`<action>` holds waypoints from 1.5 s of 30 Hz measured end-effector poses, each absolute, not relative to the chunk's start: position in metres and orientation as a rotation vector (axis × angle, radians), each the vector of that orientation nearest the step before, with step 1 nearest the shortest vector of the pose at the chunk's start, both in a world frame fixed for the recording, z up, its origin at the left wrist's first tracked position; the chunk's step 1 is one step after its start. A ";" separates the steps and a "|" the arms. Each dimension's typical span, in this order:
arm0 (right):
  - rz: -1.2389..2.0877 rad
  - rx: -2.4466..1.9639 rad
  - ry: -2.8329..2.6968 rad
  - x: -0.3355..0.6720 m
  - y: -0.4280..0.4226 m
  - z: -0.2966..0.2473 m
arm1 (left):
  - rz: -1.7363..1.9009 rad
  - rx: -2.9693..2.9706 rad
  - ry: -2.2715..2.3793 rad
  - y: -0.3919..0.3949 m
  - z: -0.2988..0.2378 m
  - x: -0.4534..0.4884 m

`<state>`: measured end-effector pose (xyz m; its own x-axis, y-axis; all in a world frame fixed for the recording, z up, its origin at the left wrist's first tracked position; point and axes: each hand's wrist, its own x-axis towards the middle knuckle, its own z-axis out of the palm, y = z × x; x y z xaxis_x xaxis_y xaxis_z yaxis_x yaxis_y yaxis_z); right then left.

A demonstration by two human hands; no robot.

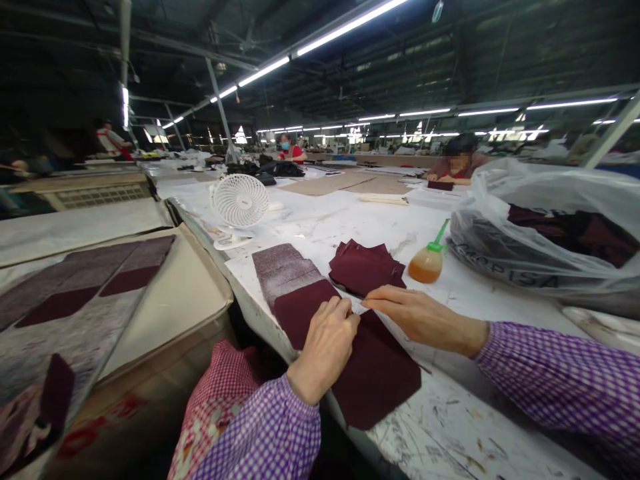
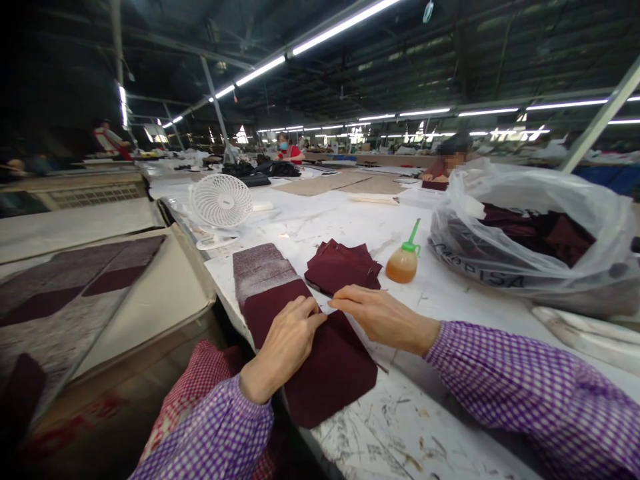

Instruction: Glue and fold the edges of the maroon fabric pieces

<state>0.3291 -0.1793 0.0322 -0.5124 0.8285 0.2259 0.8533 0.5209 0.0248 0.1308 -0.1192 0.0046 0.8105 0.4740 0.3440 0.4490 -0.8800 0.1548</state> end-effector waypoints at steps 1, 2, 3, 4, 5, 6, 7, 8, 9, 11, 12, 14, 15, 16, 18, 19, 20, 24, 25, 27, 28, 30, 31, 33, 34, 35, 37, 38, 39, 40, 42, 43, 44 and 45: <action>-0.128 -1.430 -2.539 0.324 -0.180 0.030 | 0.593 2.925 0.748 -0.118 0.004 0.130; -0.078 -1.432 -2.511 0.319 -0.181 0.027 | 0.611 2.914 0.748 -0.117 0.004 0.129; -0.048 -1.445 -2.488 0.315 -0.182 0.024 | 0.634 2.890 0.744 -0.116 0.003 0.126; -0.030 -1.463 -2.469 0.313 -0.182 0.022 | 0.658 2.854 0.735 -0.114 0.003 0.123; -0.011 -1.473 -2.460 0.311 -0.182 0.021 | 0.683 2.809 0.724 -0.112 0.003 0.118; 0.010 -1.479 -2.452 0.311 -0.182 0.020 | 0.712 2.761 0.716 -0.110 0.002 0.113; 0.030 -1.484 -2.445 0.312 -0.183 0.020 | 0.740 2.717 0.707 -0.109 0.002 0.107; 0.050 -1.486 -2.443 0.312 -0.183 0.021 | 0.766 2.682 0.701 -0.108 0.002 0.101; 0.065 -1.489 -2.440 0.313 -0.183 0.022 | 0.786 2.660 0.696 -0.107 0.002 0.096; 0.084 -1.497 -2.446 0.312 -0.184 0.024 | 0.811 2.658 0.688 -0.108 0.001 0.088; 0.085 -1.501 -2.453 0.312 -0.185 0.026 | 0.814 2.678 0.683 -0.110 0.000 0.085; 0.072 -1.494 -2.477 0.309 -0.186 0.028 | 0.814 2.751 0.674 -0.113 -0.001 0.082; 0.058 -1.487 -2.494 0.308 -0.187 0.028 | 0.812 2.795 0.669 -0.114 -0.001 0.082; 0.044 -1.480 -2.518 0.307 -0.188 0.029 | 0.806 2.834 0.665 -0.116 -0.001 0.081; 0.011 -1.477 -2.574 0.305 -0.189 0.030 | 0.788 2.889 0.666 -0.117 0.001 0.081; -0.010 -1.486 -2.602 0.303 -0.189 0.031 | 0.775 2.908 0.667 -0.117 0.002 0.081; -0.033 -1.499 -2.629 0.302 -0.189 0.032 | 0.763 2.928 0.667 -0.117 0.003 0.080; -0.141 -1.559 -2.736 0.294 -0.186 0.037 | 0.716 2.989 0.628 -0.115 0.006 0.078; -0.160 -1.572 -2.767 0.292 -0.185 0.039 | 0.711 2.976 0.623 -0.115 0.006 0.078; -0.179 -1.586 -2.824 0.289 -0.183 0.044 | 0.735 2.897 0.640 -0.112 0.004 0.076; -0.185 -1.586 -2.848 0.288 -0.182 0.046 | 0.755 2.847 0.657 -0.111 0.001 0.075; -0.207 -1.570 -2.885 0.286 -0.181 0.049 | 0.794 2.773 0.681 -0.109 -0.003 0.072; -0.226 -1.562 -2.898 0.285 -0.180 0.050 | 0.809 2.761 0.678 -0.108 -0.006 0.071; -0.261 -1.557 -2.920 0.283 -0.179 0.052 | 0.837 2.739 0.635 -0.107 -0.008 0.066; -0.270 -1.560 -2.928 0.282 -0.178 0.053 | 0.859 2.698 0.600 -0.106 -0.009 0.064; -0.272 -1.565 -2.934 0.281 -0.178 0.054 | 0.882 2.631 0.570 -0.105 -0.008 0.061; -0.263 -1.570 -2.942 0.278 -0.177 0.055 | 0.913 2.462 0.547 -0.105 -0.006 0.055; -0.257 -1.574 -2.945 0.277 -0.176 0.056 | 0.923 2.390 0.560 -0.105 -0.004 0.053; -0.252 -1.580 -2.949 0.276 -0.176 0.057 | 0.930 2.344 0.588 -0.105 -0.002 0.051; -0.249 -1.588 -2.955 0.275 -0.175 0.057 | 0.933 2.326 0.624 -0.106 -0.001 0.051; -0.250 -1.598 -2.962 0.274 -0.175 0.057 | 0.919 2.369 0.683 -0.109 0.001 0.053; -0.255 -1.596 -2.964 0.274 -0.175 0.057 | 0.905 2.415 0.704 -0.110 0.001 0.055; -0.264 -1.586 -2.964 0.275 -0.175 0.057 | 0.887 2.465 0.717 -0.111 0.001 0.057; -0.274 -1.572 -2.965 0.275 -0.175 0.057 | 0.871 2.511 0.724 -0.112 0.000 0.059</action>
